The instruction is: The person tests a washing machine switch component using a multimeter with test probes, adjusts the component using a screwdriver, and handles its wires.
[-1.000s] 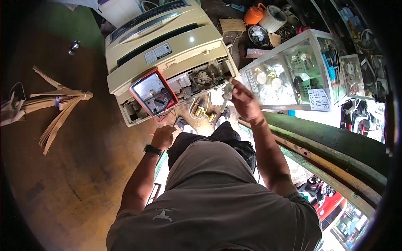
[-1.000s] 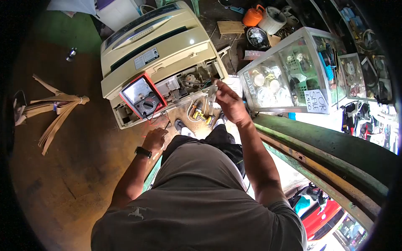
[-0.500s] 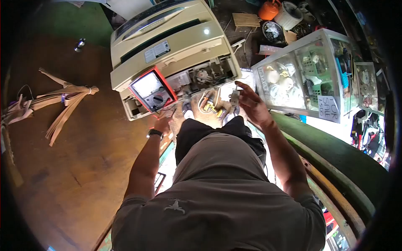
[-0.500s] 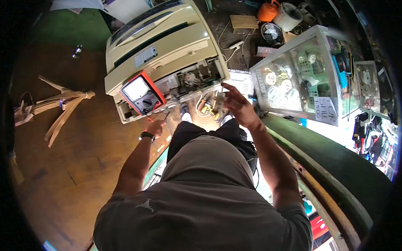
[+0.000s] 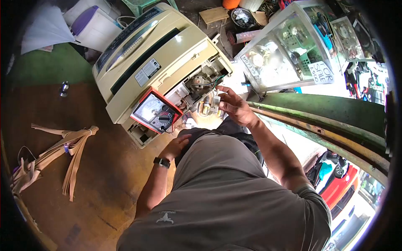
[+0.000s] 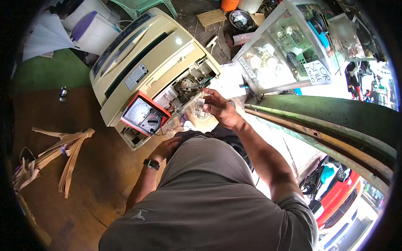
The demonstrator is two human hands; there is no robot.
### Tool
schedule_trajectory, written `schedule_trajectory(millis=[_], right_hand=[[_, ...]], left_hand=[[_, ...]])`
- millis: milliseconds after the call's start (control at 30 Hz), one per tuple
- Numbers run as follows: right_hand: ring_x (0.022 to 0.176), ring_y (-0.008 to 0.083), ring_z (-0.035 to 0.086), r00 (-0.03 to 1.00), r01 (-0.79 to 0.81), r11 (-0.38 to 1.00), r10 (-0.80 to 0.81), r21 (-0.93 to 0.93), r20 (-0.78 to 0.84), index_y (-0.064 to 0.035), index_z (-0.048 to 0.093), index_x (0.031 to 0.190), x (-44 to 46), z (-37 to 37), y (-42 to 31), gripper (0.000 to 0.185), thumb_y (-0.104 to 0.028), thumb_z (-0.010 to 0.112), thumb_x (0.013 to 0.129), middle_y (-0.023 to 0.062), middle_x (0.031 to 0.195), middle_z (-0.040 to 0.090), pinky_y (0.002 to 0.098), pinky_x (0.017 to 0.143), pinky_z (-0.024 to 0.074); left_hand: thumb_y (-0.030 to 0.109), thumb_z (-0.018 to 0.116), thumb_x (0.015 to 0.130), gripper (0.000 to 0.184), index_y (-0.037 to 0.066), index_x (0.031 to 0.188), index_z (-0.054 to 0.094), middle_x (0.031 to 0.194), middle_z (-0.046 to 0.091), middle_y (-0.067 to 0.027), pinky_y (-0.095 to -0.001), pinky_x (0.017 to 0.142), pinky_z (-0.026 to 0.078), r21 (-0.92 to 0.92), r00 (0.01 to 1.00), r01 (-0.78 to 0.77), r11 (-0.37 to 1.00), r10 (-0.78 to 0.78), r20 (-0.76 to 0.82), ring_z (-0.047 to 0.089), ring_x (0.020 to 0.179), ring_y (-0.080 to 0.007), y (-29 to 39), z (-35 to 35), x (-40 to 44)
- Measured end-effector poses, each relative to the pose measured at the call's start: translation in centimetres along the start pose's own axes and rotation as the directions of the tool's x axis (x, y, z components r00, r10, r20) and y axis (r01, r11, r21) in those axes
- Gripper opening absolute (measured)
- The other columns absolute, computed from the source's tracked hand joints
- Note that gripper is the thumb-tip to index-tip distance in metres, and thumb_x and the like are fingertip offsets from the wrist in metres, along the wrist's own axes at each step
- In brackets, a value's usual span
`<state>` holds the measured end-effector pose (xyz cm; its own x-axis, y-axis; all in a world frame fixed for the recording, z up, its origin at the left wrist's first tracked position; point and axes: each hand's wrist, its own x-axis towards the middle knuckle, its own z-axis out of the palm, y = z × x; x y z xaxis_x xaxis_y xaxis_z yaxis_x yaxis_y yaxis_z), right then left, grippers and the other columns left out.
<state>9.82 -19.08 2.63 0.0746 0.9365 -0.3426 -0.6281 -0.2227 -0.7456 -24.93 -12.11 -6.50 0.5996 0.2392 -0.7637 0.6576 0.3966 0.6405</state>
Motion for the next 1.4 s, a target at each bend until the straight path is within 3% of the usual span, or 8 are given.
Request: schedule_trajectory(millis=[133, 200, 467, 700, 833, 967, 1200, 1400], right_hand=[[0.123, 0.0215, 0.054, 0.997, 0.022, 0.996, -0.028, 0.081, 0.077, -0.0120, 0.040, 0.156, 0.2, -0.7, 0.6, 0.066, -0.011, 0.073, 0.099, 0.0098, 0.129, 0.057, 0.0373, 0.107, 0.0450], [0.122, 0.0212, 0.055, 0.996, 0.014, 0.998, -0.021, 0.069, 0.091, -0.0134, 0.041, 0.155, 0.6, -1.3, 1.1, 0.067, -0.009, 0.075, 0.097, 0.0084, 0.126, 0.057, 0.0372, 0.104, 0.0462], [0.110, 0.0175, 0.059, 0.979, 0.160, 0.987, -0.157, -0.013, 0.127, -0.0137, 0.043, 0.148, 1.0, -1.6, 0.2, 0.062, -0.006, 0.075, 0.096, 0.0039, 0.115, 0.057, 0.0341, 0.097, 0.0502], [0.107, 0.0142, 0.062, 0.991, 0.134, 0.962, -0.130, -0.237, 0.035, -0.0096, 0.045, 0.152, 0.3, -2.6, -0.6, 0.059, -0.014, 0.073, 0.100, 0.0074, 0.121, 0.060, 0.0311, 0.093, 0.0523], [0.078, 0.0155, 0.067, 0.918, 0.135, 0.527, -0.385, -0.839, -0.094, -0.0063, 0.055, 0.138, 0.5, -5.1, -0.2, 0.047, -0.009, 0.075, 0.095, 0.0115, 0.107, 0.061, 0.0321, 0.073, 0.0568], [0.082, 0.0274, 0.071, 0.938, 0.140, 0.422, -0.345, -0.896, -0.016, -0.0108, 0.056, 0.137, 0.9, -4.1, -0.1, 0.046, -0.011, 0.073, 0.094, 0.0167, 0.115, 0.060, 0.0397, 0.075, 0.0593], [0.094, 0.0271, 0.071, 0.896, 0.143, 0.006, -0.425, -0.990, 0.127, -0.0141, 0.060, 0.137, 4.2, -3.2, 0.6, 0.047, -0.006, 0.069, 0.091, 0.0111, 0.136, 0.050, 0.0407, 0.081, 0.0603], [0.101, 0.0303, 0.071, 0.854, 0.244, -0.101, -0.449, -0.964, 0.263, -0.0132, 0.067, 0.119, 5.5, -4.7, 1.3, 0.030, -0.014, 0.074, 0.090, 0.0071, 0.133, 0.057, 0.0419, 0.084, 0.0616]], left_hand=[[0.023, 0.060, 0.108, 0.050, 0.001, 0.151, 0.050, 0.135, 0.065, -0.0101, -0.0309, 0.107, 0.048, -0.109, 0.942, -0.320, 0.941, 0.328, 0.068, 0.060, 0.125, -0.0163, 13.4, 2.6, -4.0], [0.023, 0.063, 0.107, 0.062, 0.002, 0.159, 0.036, 0.132, 0.066, -0.0154, -0.0310, 0.102, 0.052, -0.011, 0.803, -0.583, 0.812, 0.575, -0.156, 0.061, 0.124, -0.0181, 16.2, 3.8, -2.5], [0.021, 0.066, 0.106, 0.063, -0.002, 0.156, 0.034, 0.133, 0.064, -0.0155, -0.0315, 0.094, 0.054, 0.103, 0.837, -0.506, 0.856, 0.517, -0.179, 0.064, 0.115, -0.0139, 18.9, 6.7, 3.3], [0.018, 0.066, 0.104, 0.033, 0.001, 0.128, 0.053, 0.113, 0.068, -0.0083, -0.0293, 0.081, 0.056, -0.115, 0.792, -0.564, 0.818, 0.496, -0.355, 0.067, 0.102, -0.0128, 18.2, 6.6, 3.0], [0.023, 0.057, 0.105, 0.026, 0.007, 0.124, 0.054, 0.102, 0.069, -0.0094, -0.0290, 0.073, 0.052, -0.424, 0.821, -0.534, 0.731, 0.330, -0.465, 0.065, 0.084, -0.0195, 19.9, 5.0, 1.8], [0.021, 0.055, 0.099, 0.035, 0.006, 0.131, 0.057, 0.104, 0.064, -0.0083, -0.0326, 0.078, 0.051, -0.653, 0.798, -0.599, 0.463, 0.413, -0.439, 0.065, 0.099, -0.0246, 22.2, 1.9, -1.1], [0.024, 0.050, 0.102, 0.047, 0.004, 0.145, 0.051, 0.119, 0.063, -0.0078, -0.0379, 0.094, 0.047, -0.529, 0.646, -0.754, 0.389, 0.583, -0.492, 0.062, 0.117, -0.0278, 26.8, -0.4, -3.8], [0.017, 0.055, 0.108, 0.038, 0.008, 0.144, 0.048, 0.131, 0.061, -0.0076, -0.0403, 0.106, 0.047, -0.466, 0.596, -0.797, 0.385, 0.628, -0.500, 0.058, 0.134, -0.0299, 27.2, 1.1, -0.2]])
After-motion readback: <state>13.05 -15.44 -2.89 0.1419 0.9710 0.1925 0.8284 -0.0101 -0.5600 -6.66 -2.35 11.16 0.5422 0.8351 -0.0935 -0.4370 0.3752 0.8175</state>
